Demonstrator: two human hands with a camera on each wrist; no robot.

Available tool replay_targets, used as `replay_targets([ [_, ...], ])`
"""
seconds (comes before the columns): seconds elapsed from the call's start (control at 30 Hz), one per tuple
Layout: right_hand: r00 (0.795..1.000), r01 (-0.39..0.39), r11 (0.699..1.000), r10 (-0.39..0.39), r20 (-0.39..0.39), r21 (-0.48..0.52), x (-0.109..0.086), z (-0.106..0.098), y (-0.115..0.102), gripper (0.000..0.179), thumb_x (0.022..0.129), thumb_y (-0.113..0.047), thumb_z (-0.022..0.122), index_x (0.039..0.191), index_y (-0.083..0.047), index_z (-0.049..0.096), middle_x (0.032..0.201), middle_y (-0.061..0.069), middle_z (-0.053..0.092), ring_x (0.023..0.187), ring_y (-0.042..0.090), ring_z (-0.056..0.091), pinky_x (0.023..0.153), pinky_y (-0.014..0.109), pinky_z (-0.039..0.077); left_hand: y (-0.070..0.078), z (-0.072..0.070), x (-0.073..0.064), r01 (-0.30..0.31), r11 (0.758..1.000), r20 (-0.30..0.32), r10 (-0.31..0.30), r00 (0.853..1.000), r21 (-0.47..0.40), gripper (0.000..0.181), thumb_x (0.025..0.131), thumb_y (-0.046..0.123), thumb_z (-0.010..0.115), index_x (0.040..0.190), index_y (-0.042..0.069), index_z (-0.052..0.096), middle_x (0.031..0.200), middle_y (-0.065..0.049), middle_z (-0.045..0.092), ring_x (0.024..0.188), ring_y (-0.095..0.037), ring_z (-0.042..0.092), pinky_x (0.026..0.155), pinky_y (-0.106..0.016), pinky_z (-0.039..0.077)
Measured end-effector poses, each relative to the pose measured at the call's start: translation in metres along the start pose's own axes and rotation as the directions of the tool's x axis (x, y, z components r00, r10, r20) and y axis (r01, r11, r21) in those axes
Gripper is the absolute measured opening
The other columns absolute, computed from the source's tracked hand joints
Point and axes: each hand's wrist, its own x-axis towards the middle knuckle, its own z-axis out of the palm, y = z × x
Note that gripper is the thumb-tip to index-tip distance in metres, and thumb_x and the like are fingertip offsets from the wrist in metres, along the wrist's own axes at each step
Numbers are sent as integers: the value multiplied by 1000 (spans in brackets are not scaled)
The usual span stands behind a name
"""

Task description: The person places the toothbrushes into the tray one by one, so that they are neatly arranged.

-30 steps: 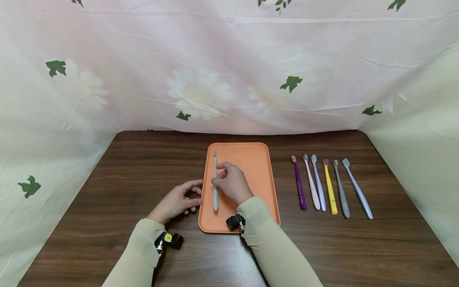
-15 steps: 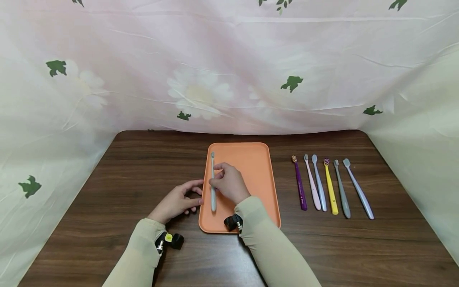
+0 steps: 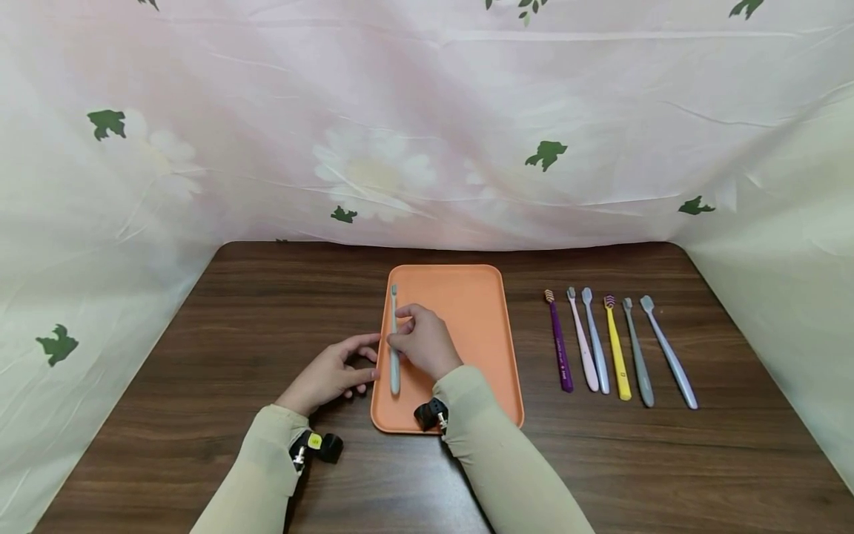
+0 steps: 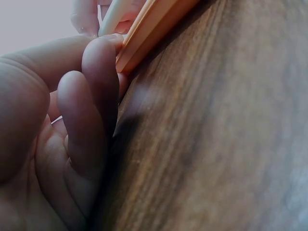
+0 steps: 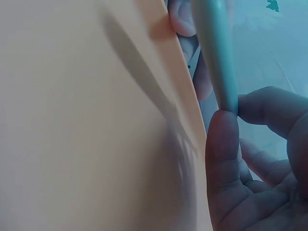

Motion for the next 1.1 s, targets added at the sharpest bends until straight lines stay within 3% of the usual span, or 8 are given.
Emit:
replay_targets([
  [0.33,1000,-6,1000,7,8,-10,3,3,1,38,80,-13,72,115,-10,58,77,6,61,59,22,62,54,31,51,-30,0,16,-3,1000,-4,3,1000,-4,57,84,17,70,135,25,46,108,-5,57,64,-20,61,49,-33,48],
  [1.1,1000,-3,1000,3,19,-2,6,10,0,41,80,-12,71,117,-6,57,78,7,61,58,20,62,54,30,53,-29,1,15,-27,1000,-8,27,1000,14,54,84,18,70,134,25,48,105,-2,59,63,-20,62,49,-33,49],
])
